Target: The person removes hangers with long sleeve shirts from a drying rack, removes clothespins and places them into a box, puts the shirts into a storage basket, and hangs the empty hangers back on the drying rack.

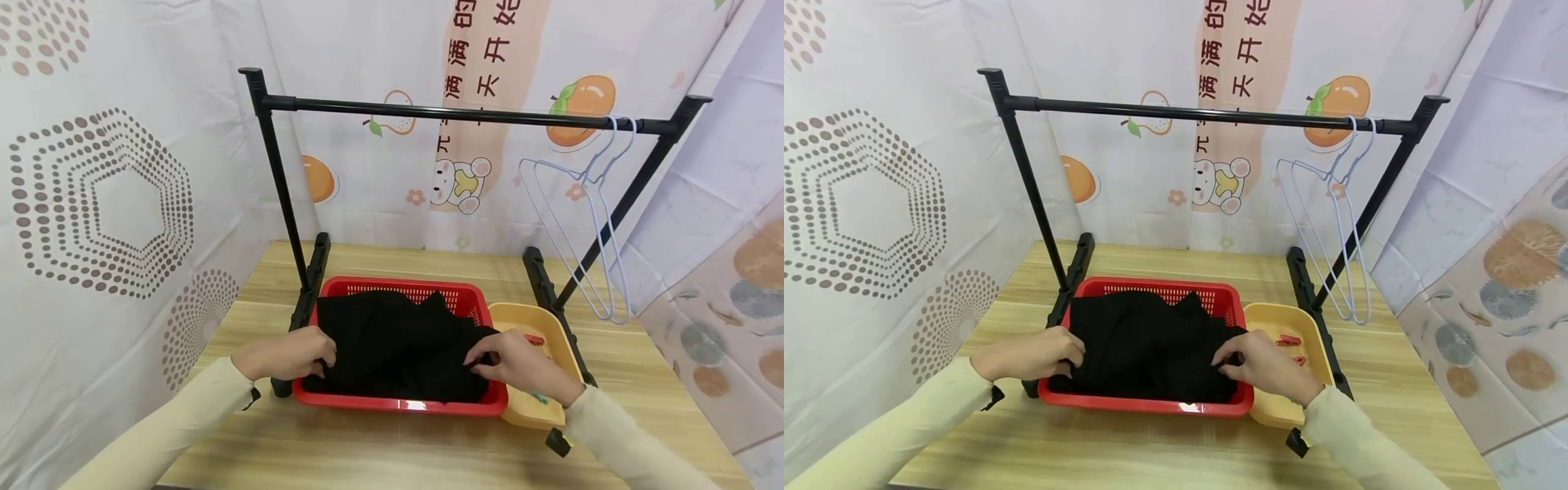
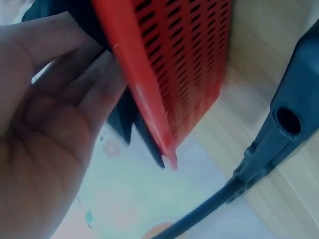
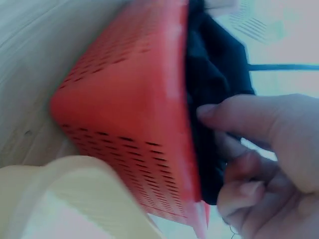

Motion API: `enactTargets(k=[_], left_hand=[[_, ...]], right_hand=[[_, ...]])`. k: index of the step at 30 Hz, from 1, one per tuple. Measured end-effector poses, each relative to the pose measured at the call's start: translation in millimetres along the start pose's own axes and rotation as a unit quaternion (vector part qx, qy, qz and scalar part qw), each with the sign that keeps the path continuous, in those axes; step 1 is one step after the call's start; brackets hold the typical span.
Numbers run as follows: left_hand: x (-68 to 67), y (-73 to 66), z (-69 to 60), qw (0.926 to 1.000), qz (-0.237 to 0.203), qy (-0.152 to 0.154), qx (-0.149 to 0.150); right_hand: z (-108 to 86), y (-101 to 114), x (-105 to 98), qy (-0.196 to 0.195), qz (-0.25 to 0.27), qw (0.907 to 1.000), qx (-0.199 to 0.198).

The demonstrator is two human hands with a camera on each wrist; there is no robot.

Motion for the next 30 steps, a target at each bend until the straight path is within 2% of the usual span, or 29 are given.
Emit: enactTargets(k=[4,7,9,15,21,24,30], left_hand=[[11.4,1.8,6.4,0.9986,0.014,0.043,-0.027],[19.4,2.0,10.1,0.9960,0.021,0.073,-0.046],[23.6,0.9,12.2,0.9949,0.029,0.083,-0.050],[29.0,-1.5,18.9,0.9919,0.052,0.101,-0.057],[31.2,-0.4,22.8,0.9881,0.051,0.123,-0.077],[31.2,-0.1,25.1,0.9872,0.044,0.126,-0.087],[28.2,-1.3,22.7,0.9890,0.033,0.113,-0.089]], right_hand=[[1.5,1,14,0.044,-0.032,0.9985,0.012],[3.6,4,20,0.054,-0.069,0.9960,0.019],[4.8,7,23,0.054,-0.102,0.9932,0.016],[7.5,10,26,0.052,-0.184,0.9816,-0.010],[10.8,13,33,0.055,-0.243,0.9673,-0.045],[11.4,12,36,0.055,-0.260,0.9625,-0.053],[13.1,12,36,0.063,-0.258,0.9625,-0.053]])
Point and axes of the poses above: each hand's wrist, its own z-axis towards the middle knuckle, its own x-axis out of the palm, y = z × x, the point moved 4 cm from there along z, towards the middle knuckle, and after that the axes turned 3 degrees about -x, right-handed, at the moved point
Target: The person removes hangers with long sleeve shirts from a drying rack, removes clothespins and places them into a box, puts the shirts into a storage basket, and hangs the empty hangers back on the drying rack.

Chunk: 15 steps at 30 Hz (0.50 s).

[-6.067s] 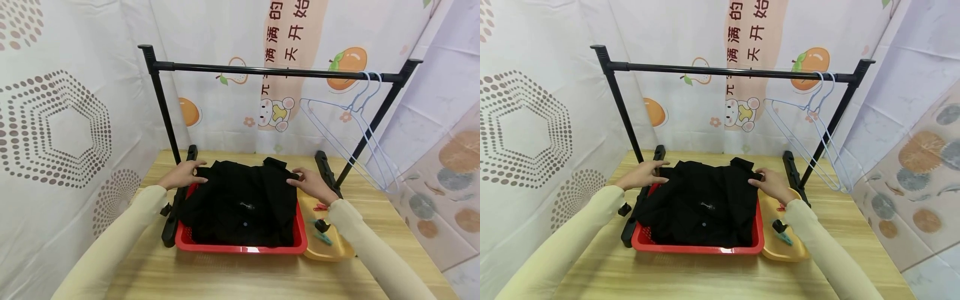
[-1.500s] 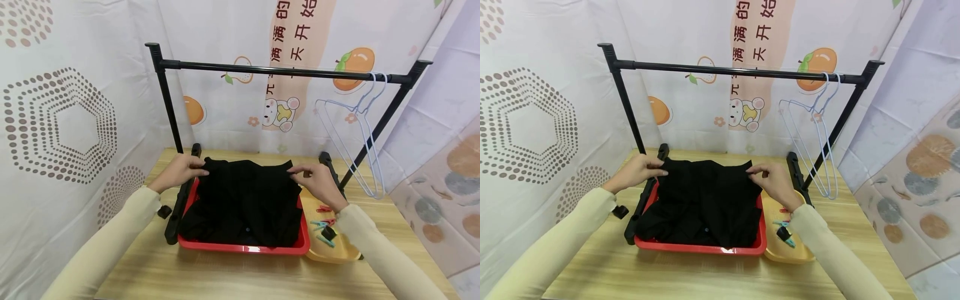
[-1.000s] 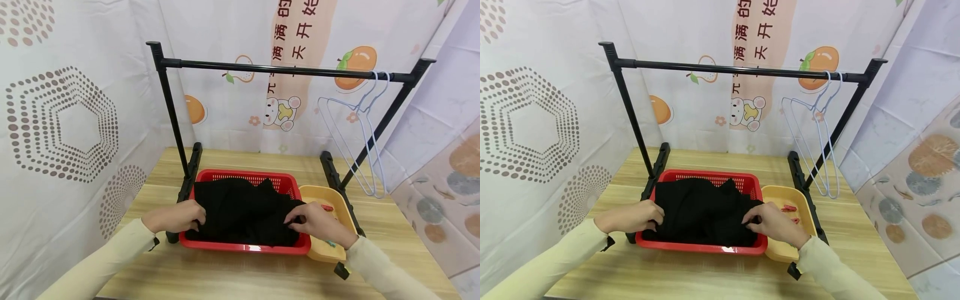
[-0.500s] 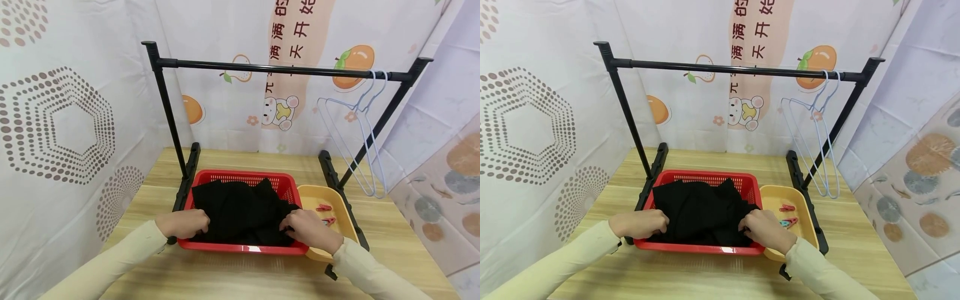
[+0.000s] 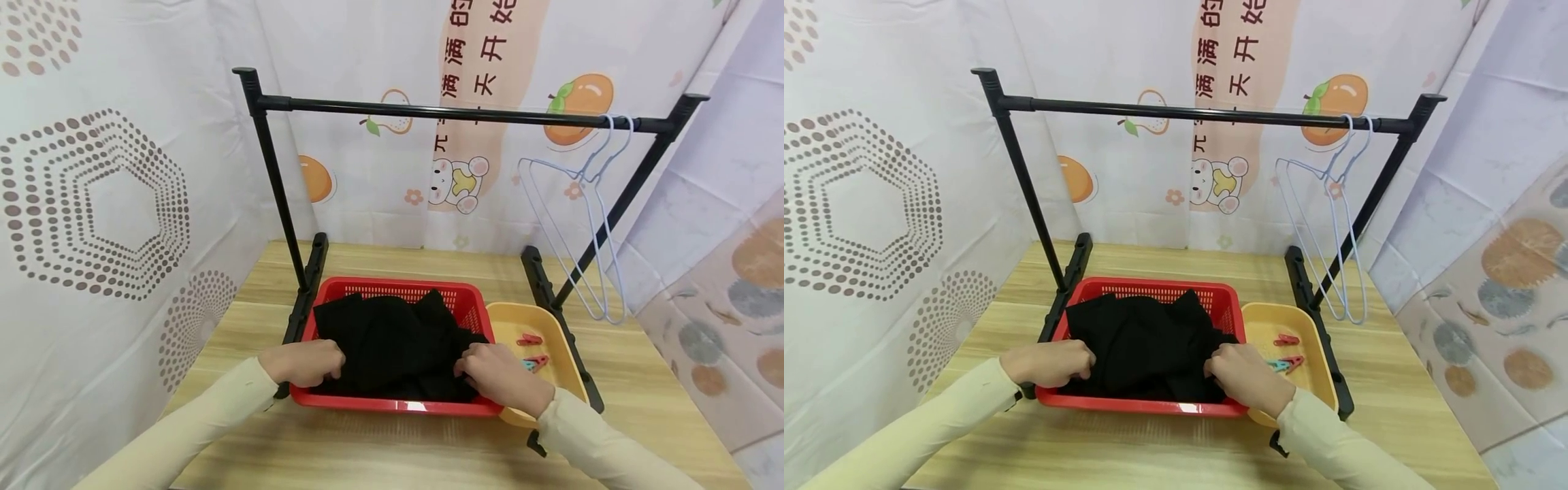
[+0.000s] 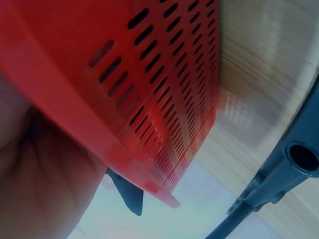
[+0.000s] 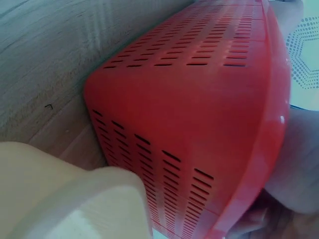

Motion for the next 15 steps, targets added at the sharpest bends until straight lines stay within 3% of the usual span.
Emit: enactTargets(k=[3,6,9,12,15], left_hand=[[-5.3,1.6,-4.6,0.9994,-0.026,-0.020,0.013],[-13.5,4.4,-10.3,0.9964,-0.059,-0.047,0.039],[-24.3,7.5,-16.8,0.9922,-0.056,-0.088,0.068],[-36.5,11.7,-23.9,0.9875,-0.042,-0.138,0.064],[-50.5,18.4,-32.4,0.9795,-0.038,-0.194,0.036]], right_hand=[[-0.7,-2,-5,0.014,0.029,0.9995,0.002],[-4.6,-5,-14,0.032,0.089,0.9954,0.009],[-9.3,-10,-25,0.039,0.141,0.9892,0.009],[-13.0,-15,-37,0.023,0.163,0.9864,-0.005],[-15.7,-21,-51,-0.012,0.159,0.9872,-0.009]])
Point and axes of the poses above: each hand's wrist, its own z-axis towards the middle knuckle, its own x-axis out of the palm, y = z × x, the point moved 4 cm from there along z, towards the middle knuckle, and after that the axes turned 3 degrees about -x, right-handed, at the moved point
